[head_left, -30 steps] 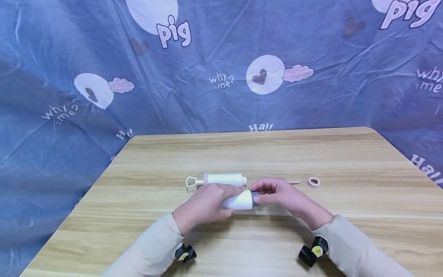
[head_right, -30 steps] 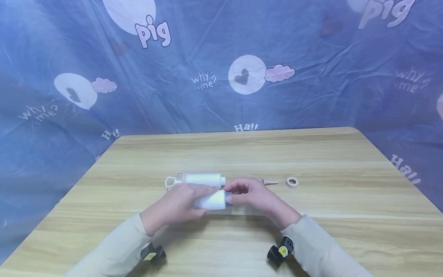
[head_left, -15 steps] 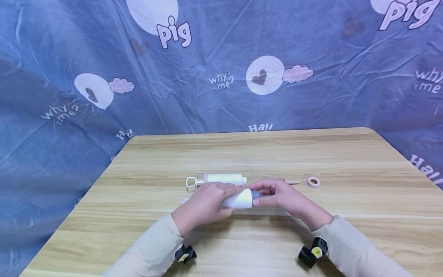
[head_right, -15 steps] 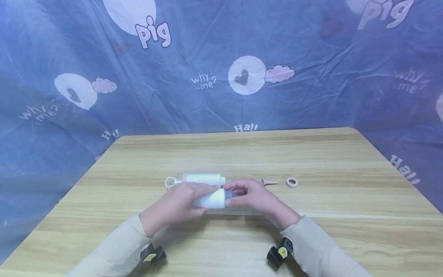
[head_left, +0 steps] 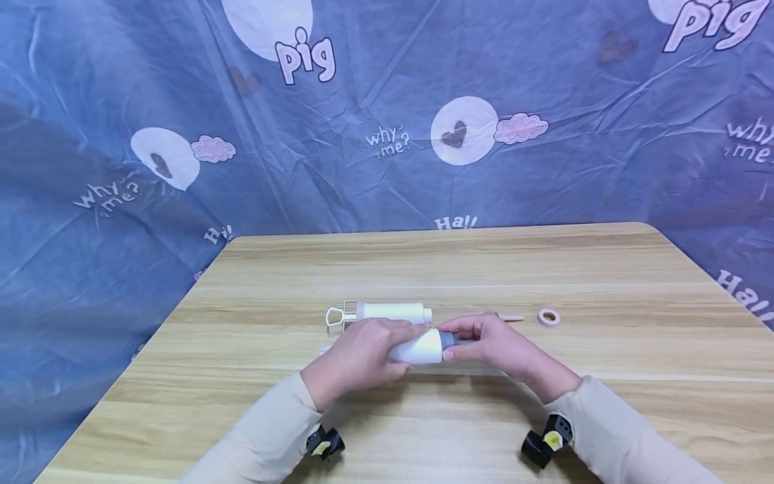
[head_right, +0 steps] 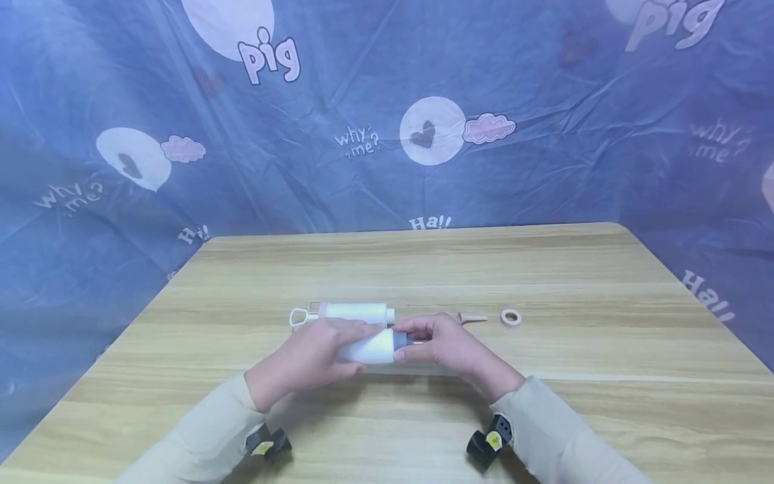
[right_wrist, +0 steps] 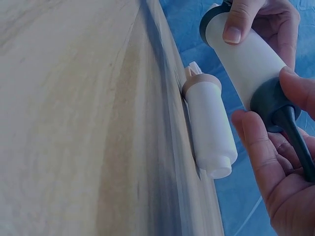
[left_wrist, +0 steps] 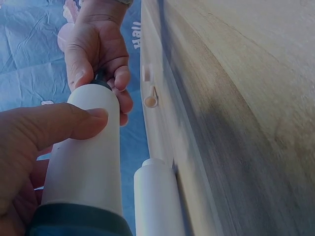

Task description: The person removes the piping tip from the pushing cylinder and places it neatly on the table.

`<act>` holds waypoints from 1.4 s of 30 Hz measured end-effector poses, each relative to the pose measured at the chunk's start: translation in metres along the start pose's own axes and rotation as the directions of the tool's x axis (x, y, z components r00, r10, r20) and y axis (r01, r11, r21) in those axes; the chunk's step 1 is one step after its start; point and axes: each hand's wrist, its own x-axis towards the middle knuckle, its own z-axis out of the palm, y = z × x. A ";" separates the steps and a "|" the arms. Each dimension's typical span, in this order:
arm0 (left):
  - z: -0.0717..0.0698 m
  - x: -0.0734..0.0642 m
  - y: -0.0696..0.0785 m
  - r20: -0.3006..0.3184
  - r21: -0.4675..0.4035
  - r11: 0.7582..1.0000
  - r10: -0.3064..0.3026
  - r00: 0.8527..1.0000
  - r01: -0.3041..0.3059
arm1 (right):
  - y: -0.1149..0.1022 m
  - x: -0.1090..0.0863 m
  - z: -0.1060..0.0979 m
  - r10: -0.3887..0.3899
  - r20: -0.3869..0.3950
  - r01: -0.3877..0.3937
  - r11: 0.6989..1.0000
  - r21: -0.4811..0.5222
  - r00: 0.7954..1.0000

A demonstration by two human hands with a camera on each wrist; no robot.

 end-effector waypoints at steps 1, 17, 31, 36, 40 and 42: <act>0.000 0.000 0.000 0.000 -0.004 1.000 0.000 1.000 0.000 | 0.000 0.000 0.000 -0.001 -0.003 0.001 1.000 0.000 1.000; -0.001 0.000 -0.003 0.063 -0.066 0.996 -0.050 0.997 0.054 | 0.003 -0.001 0.006 -0.056 -0.038 0.055 0.998 -0.035 0.998; -0.004 0.003 -0.007 0.105 -0.172 0.979 -0.087 0.991 0.105 | 0.005 -0.002 0.007 -0.139 -0.085 0.129 0.985 -0.112 0.987; -0.006 0.003 -0.006 0.104 -0.180 0.977 -0.098 0.990 0.116 | 0.004 -0.002 0.006 -0.153 -0.091 0.145 0.985 -0.092 0.984; -0.005 0.003 -0.007 0.094 -0.172 0.978 -0.102 0.990 0.117 | 0.005 -0.003 0.004 -0.139 -0.068 0.134 0.989 -0.068 0.988; -0.003 0.002 -0.008 0.078 -0.162 0.980 -0.104 0.992 0.115 | 0.006 -0.004 0.002 -0.132 -0.057 0.128 0.990 -0.059 0.990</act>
